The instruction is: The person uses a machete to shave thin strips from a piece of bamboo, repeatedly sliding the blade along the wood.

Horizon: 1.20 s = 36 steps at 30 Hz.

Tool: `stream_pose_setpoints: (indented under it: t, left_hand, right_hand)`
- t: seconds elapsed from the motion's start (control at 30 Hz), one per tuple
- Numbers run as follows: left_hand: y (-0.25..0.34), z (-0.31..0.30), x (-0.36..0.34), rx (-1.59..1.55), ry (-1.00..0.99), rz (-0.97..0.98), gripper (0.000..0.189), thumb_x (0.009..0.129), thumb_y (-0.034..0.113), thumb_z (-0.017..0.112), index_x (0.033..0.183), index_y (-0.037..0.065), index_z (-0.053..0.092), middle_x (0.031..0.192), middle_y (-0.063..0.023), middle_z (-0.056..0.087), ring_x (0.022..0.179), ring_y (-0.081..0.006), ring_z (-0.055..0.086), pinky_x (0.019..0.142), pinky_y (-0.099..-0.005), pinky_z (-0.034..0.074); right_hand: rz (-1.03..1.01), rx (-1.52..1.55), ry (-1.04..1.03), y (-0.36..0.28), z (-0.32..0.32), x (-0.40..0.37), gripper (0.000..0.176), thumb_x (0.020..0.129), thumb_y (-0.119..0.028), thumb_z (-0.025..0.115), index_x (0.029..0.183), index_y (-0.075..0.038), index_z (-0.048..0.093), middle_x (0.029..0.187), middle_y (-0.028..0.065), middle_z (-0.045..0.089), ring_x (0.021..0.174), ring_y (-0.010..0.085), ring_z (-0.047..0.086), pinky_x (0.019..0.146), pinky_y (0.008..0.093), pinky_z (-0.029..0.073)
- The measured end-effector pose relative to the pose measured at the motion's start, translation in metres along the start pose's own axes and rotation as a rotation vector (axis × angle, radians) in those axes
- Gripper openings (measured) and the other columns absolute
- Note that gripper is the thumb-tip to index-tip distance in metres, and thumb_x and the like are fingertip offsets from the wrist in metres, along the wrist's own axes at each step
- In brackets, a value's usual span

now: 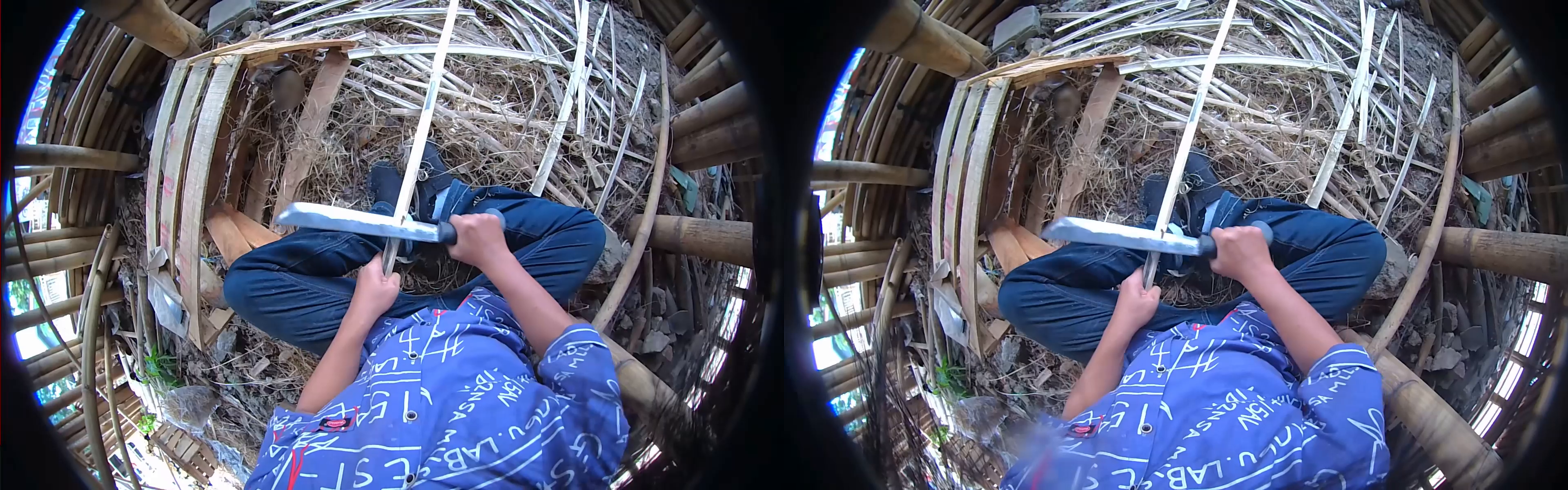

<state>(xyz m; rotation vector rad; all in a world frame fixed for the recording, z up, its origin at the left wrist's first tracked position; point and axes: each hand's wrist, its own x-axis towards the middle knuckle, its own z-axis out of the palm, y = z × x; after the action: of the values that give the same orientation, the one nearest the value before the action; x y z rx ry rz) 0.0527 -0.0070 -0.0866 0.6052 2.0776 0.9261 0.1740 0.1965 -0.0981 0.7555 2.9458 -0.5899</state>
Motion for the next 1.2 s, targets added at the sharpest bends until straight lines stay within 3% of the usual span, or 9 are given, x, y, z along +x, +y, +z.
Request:
stream_pose_setpoints:
  t: [0.17, 0.3, 0.53, 0.6, 0.63, 0.83, 0.97, 1.2]
  left_hand:
    - [0.009, -0.001, -0.002, 0.011, 0.036, 0.020, 0.018, 0.081, 0.014, 0.061, 0.082, -0.003, 0.053, 0.059, -0.0198, 0.054, 0.053, -0.0331, 0.057, 0.054, -0.0410, 0.045]
    - [0.012, -0.004, -0.001, -0.028, 0.043, -0.005, 0.018, 0.082, 0.013, 0.061, 0.082, -0.003, 0.053, 0.057, -0.0185, 0.053, 0.050, -0.0302, 0.055, 0.053, -0.0400, 0.044]
    - [0.004, -0.031, -0.005, -0.049, 0.062, -0.054, 0.012, 0.073, 0.005, 0.054, 0.079, -0.004, 0.048, 0.055, -0.0189, 0.048, 0.047, -0.0249, 0.050, 0.050, -0.0394, 0.042]
    - [0.002, -0.037, -0.007, -0.026, 0.079, -0.009, 0.009, 0.075, 0.003, 0.052, 0.081, -0.002, 0.048, 0.058, -0.0055, 0.044, 0.050, -0.0093, 0.040, 0.046, -0.0307, 0.036]
    - [0.003, -0.040, -0.008, -0.057, 0.074, -0.047, 0.012, 0.074, 0.004, 0.054, 0.079, -0.004, 0.046, 0.055, -0.0180, 0.045, 0.047, -0.0240, 0.046, 0.049, -0.0378, 0.040]
    - [-0.002, -0.045, -0.012, -0.065, 0.075, -0.048, 0.012, 0.073, 0.003, 0.054, 0.079, -0.003, 0.047, 0.055, -0.0148, 0.041, 0.049, -0.0189, 0.042, 0.049, -0.0354, 0.039]
    - [0.001, -0.052, -0.013, -0.035, 0.068, -0.009, 0.012, 0.072, 0.003, 0.054, 0.079, -0.003, 0.047, 0.056, -0.0148, 0.042, 0.050, -0.0184, 0.043, 0.050, -0.0352, 0.040]
    - [0.005, -0.060, -0.012, 0.057, 0.018, -0.038, 0.015, 0.073, 0.003, 0.054, 0.085, -0.004, 0.048, 0.061, -0.0192, 0.050, 0.051, -0.0253, 0.050, 0.054, -0.0372, 0.044]
  right_hand:
    - [-0.069, -0.002, -0.002, -0.008, -0.001, 0.030, 0.019, 0.061, -0.025, 0.068, 0.072, -0.010, 0.064, 0.065, 0.0127, 0.065, 0.064, 0.0303, 0.067, 0.061, 0.0406, 0.053]
    - [-0.107, -0.080, -0.004, -0.006, -0.008, 0.041, 0.022, 0.056, -0.023, 0.072, 0.070, -0.010, 0.062, 0.065, 0.0114, 0.065, 0.064, 0.0291, 0.066, 0.061, 0.0391, 0.052]
    - [-0.147, -0.106, 0.038, 0.012, -0.009, 0.043, 0.024, 0.054, -0.023, 0.073, 0.070, -0.010, 0.061, 0.067, 0.0100, 0.065, 0.066, 0.0282, 0.066, 0.064, 0.0387, 0.052]
    - [-0.142, -0.106, 0.059, 0.027, -0.010, 0.038, 0.024, 0.054, -0.023, 0.073, 0.070, -0.010, 0.060, 0.068, 0.0101, 0.065, 0.066, 0.0286, 0.065, 0.065, 0.0387, 0.052]
    - [-0.112, -0.105, 0.086, 0.035, -0.015, 0.034, 0.024, 0.054, -0.023, 0.073, 0.070, -0.010, 0.060, 0.068, 0.0101, 0.065, 0.067, 0.0289, 0.065, 0.065, 0.0389, 0.052]
    - [0.038, -0.172, 0.056, 0.060, -0.034, 0.016, 0.023, 0.056, -0.022, 0.072, 0.072, -0.010, 0.060, 0.072, 0.0089, 0.065, 0.070, 0.0295, 0.065, 0.066, 0.0401, 0.052]
    - [0.032, -0.166, 0.088, 0.076, -0.036, 0.011, 0.024, 0.056, -0.021, 0.073, 0.071, -0.010, 0.059, 0.072, 0.0089, 0.065, 0.071, 0.0290, 0.065, 0.067, 0.0409, 0.052]
    - [0.033, -0.168, 0.085, 0.079, -0.042, -0.002, 0.023, 0.057, -0.023, 0.072, 0.069, -0.009, 0.058, 0.069, 0.0101, 0.064, 0.067, 0.0301, 0.065, 0.064, 0.0417, 0.051]
